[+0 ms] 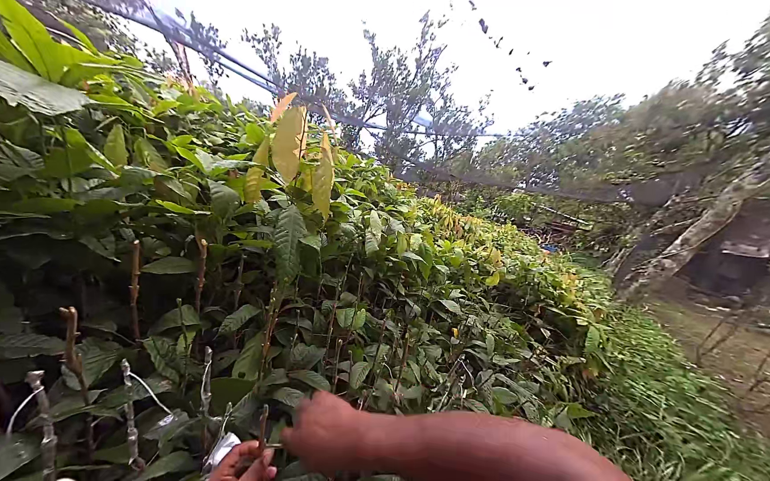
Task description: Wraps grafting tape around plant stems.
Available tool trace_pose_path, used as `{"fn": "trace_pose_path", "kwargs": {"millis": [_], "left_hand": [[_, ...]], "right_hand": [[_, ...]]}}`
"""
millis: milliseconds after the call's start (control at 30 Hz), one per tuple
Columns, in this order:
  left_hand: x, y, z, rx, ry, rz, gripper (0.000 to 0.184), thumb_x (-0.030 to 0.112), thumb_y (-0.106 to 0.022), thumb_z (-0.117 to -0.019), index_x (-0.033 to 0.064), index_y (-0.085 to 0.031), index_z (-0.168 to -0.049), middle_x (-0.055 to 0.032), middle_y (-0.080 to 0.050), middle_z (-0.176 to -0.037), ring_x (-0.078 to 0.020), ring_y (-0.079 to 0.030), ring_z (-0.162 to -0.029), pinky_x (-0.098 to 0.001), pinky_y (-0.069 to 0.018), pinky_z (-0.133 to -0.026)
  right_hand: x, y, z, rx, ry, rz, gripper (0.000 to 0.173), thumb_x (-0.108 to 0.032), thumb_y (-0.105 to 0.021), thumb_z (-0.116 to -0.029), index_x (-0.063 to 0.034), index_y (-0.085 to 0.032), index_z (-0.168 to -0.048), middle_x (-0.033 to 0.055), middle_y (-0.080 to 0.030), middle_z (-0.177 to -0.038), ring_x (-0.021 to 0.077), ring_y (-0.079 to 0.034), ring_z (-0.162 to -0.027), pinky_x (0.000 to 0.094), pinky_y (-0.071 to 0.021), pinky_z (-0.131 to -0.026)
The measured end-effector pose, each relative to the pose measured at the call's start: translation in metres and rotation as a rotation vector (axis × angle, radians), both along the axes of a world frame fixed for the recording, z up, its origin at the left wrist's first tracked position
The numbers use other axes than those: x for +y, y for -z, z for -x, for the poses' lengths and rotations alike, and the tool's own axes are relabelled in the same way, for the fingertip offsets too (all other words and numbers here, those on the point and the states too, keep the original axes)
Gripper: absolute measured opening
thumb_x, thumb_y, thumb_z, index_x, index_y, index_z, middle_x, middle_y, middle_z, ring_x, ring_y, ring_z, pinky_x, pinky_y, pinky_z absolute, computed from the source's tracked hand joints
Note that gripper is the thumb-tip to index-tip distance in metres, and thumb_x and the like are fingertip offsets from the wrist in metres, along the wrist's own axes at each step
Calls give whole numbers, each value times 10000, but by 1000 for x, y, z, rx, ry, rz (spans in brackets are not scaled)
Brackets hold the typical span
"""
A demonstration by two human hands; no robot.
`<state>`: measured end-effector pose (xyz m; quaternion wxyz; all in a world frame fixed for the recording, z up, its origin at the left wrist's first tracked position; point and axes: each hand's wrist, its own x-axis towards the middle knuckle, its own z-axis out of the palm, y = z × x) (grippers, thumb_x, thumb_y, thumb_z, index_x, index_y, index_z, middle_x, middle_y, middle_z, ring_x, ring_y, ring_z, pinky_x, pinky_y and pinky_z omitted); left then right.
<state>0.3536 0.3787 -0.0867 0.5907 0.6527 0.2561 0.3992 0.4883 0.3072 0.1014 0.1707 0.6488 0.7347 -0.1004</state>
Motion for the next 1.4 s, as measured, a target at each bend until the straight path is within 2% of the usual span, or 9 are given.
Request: {"fn": "trace_pose_path", "kwargs": {"millis": [133, 333, 467, 767, 933, 1033, 1200, 1300, 1400], "left_hand": [[-6, 0, -19, 122, 29, -160, 282, 103, -745, -886, -73, -699, -1102, -156, -742, -978, -202, -733, -887, -430, -610, -876], [5, -5, -13, -42, -110, 71, 139, 49, -712, -874, -16, -698, -996, -84, -729, -877, -157, -723, -735, -352, -638, -712], [-5, -5, -30, 80, -86, -55, 379, 82, -793, -797, -57, -672, -1128, -129, -729, -1019, -172, -716, -932, -388, -606, -881], [9, -20, -17, 69, -215, 126, 114, 72, -767, -890, -5, -692, -925, -90, -744, -832, -192, -742, -677, -369, -656, -669], [-16, -17, -35, 289, -86, -249, 350, 201, -736, -891, -22, -712, -1160, -170, -729, -1101, -280, -704, -1036, -504, -551, -972], [-12, -19, -27, 318, -89, -270, 225, 281, -698, -930, 74, -750, -1000, -63, -749, -866, -184, -728, -767, -431, -614, -767], [12, -25, -17, 203, -245, -67, 229, 226, -713, -952, 67, -703, -1117, -65, -741, -870, -172, -732, -680, -394, -650, -680], [6, -37, -23, 255, -184, -130, 317, 234, -708, -933, 57, -705, -1196, -99, -734, -911, -211, -704, -800, -454, -576, -804], [-8, -34, -36, 383, -4, -305, 270, 250, -645, -993, 58, -736, -1160, -123, -754, -1037, -246, -742, -927, -491, -593, -906]], "right_hand": [[23, -4, 7, 344, 5, 90, 304, -121, -624, -1019, 19, -647, -1288, 250, -697, -1190, 406, -672, -1127, 621, -515, -979], [-1, 13, 9, 36, -12, 35, 290, -27, -577, -987, -26, -603, -1276, 292, -675, -1066, 513, -663, -1027, 694, -523, -826], [34, -7, 15, 333, -10, 144, 275, -124, -593, -1022, -13, -679, -1259, 252, -699, -1158, 436, -666, -1100, 674, -502, -934], [-6, 23, -23, 73, 100, 110, 251, -172, -618, -1005, -60, -663, -1225, 246, -707, -1085, 478, -671, -1063, 713, -504, -882], [21, -14, -7, 462, 42, 159, 334, -70, -620, -1007, -14, -628, -1336, 212, -690, -1233, 364, -681, -1099, 592, -538, -941], [43, -7, -51, 194, 118, 113, 416, -197, -658, -1007, -38, -583, -1384, 217, -670, -1276, 399, -650, -1179, 646, -503, -984], [-9, 8, -17, 232, 75, 35, 406, -110, -602, -981, -177, -644, -1379, 219, -723, -1108, 435, -687, -1053, 677, -510, -916], [-25, -22, 7, 568, 32, 109, 407, -74, -600, -997, -125, -623, -1399, 182, -715, -964, 330, -692, -805, 560, -559, -763], [5, -51, -33, 732, 211, 60, 373, -129, -577, -1040, -27, -516, -1393, 142, -688, -1206, 221, -691, -966, 411, -568, -767]]}}
